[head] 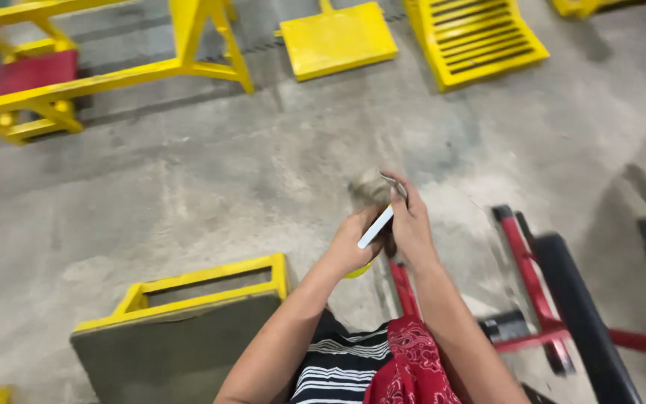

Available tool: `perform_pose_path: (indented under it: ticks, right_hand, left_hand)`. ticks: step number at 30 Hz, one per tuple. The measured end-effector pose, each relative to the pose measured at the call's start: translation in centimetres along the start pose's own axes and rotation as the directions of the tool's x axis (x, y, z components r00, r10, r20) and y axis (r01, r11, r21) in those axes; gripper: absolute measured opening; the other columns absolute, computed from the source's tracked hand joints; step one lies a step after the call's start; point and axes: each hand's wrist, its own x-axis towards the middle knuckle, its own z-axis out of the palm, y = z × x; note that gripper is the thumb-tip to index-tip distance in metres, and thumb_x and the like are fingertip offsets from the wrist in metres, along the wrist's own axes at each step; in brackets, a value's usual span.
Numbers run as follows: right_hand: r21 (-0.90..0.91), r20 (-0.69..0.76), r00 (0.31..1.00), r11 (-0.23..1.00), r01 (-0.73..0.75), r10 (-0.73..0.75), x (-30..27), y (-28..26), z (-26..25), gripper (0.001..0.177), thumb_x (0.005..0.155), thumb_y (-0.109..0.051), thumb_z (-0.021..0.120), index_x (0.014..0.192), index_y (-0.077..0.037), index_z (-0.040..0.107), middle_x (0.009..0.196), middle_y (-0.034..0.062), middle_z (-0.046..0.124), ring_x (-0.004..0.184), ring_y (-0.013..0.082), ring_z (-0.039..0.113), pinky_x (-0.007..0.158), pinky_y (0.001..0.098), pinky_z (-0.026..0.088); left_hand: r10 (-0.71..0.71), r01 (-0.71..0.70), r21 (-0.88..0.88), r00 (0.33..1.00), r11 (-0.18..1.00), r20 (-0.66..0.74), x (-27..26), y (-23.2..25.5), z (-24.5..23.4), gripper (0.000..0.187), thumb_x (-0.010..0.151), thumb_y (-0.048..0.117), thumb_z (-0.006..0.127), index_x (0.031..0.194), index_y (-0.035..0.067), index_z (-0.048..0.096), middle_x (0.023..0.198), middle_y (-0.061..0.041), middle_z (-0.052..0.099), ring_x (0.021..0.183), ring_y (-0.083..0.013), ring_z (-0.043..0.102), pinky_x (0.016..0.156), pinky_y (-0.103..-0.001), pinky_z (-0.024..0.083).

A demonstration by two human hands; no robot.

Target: Cleaning various pieces of gym equipment with a spray bottle and a cloth.

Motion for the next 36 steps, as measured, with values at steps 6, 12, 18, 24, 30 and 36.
perform_pose_path:
  ticks: [6,12,18,24,30,36]
  right_hand:
    - [0.194,0.087,0.973,0.955,-0.226,0.213,5.7,4.8,6.4,0.03,0.096,-0.019,0.063,0.122,-0.004,0.061,0.098,0.0028,0.069,0.085,0.0109,0.063,0.075,0.0288,0.053]
    - [0.123,0.219,0.897,0.901,-0.417,0.385,13.7,7.1,11.3,0.023,0.094,-0.019,0.069,0.107,0.0,0.068,0.09,0.005,0.07,0.077,0.0139,0.064,0.069,0.0338,0.052]
    - [0.29,0.285,0.859,0.817,-0.499,0.424,25.5,12.8,16.3,0.017,0.09,-0.014,0.063,0.1,-0.002,0.067,0.09,0.0052,0.067,0.08,0.0154,0.062,0.071,0.0311,0.051]
    - [0.211,0.425,0.727,0.722,-0.659,0.539,38.2,10.6,21.0,0.011,0.081,-0.005,0.056,0.09,-0.003,0.062,0.081,0.0062,0.059,0.071,0.0201,0.056,0.063,0.0362,0.049]
    - [0.139,0.51,0.67,0.717,-0.683,0.539,47.5,10.4,24.5,0.011,0.08,-0.004,0.055,0.09,-0.004,0.061,0.081,0.007,0.059,0.071,0.0202,0.056,0.062,0.0363,0.05]
    - [0.067,0.561,0.667,0.776,-0.627,0.49,51.1,9.2,28.2,0.013,0.083,-0.008,0.06,0.093,-0.001,0.066,0.084,0.0052,0.063,0.076,0.0171,0.06,0.068,0.0337,0.05]
  left_hand:
    - [-0.254,0.25,0.078,0.966,0.965,0.045,1.6,-4.1,-7.0,0.04,0.075,0.007,0.06,0.115,0.004,0.064,0.1,-0.024,0.071,0.099,-0.0464,0.067,0.082,-0.049,0.055]
    - [-0.387,0.38,0.192,0.922,0.905,-0.003,4.8,-8.5,-11.6,0.036,0.073,0.013,0.067,0.107,0.003,0.061,0.095,-0.024,0.07,0.094,-0.0465,0.067,0.078,-0.051,0.053]
    - [-0.372,0.399,0.221,0.915,0.89,-0.156,9.6,-15.6,-15.1,0.037,0.075,0.011,0.065,0.111,0.004,0.062,0.101,-0.025,0.069,0.099,-0.0481,0.065,0.083,-0.053,0.053]
    - [-0.39,0.46,0.196,0.866,0.866,-0.313,19.1,-19.7,-19.4,0.049,0.075,0.006,0.062,0.124,0.003,0.056,0.114,-0.025,0.063,0.107,-0.0483,0.06,0.087,-0.052,0.051]
    - [-0.223,0.369,0.213,0.837,0.905,-0.5,25.9,-25.1,-22.1,0.051,0.07,0.004,0.067,0.12,0.0,0.059,0.111,-0.024,0.064,0.106,-0.0483,0.059,0.092,-0.052,0.049]
    - [-0.265,0.428,0.186,0.789,0.885,-0.555,29.2,-27.4,-25.6,0.047,0.074,0.005,0.064,0.12,0.001,0.06,0.105,-0.023,0.068,0.103,-0.046,0.063,0.088,-0.05,0.053]
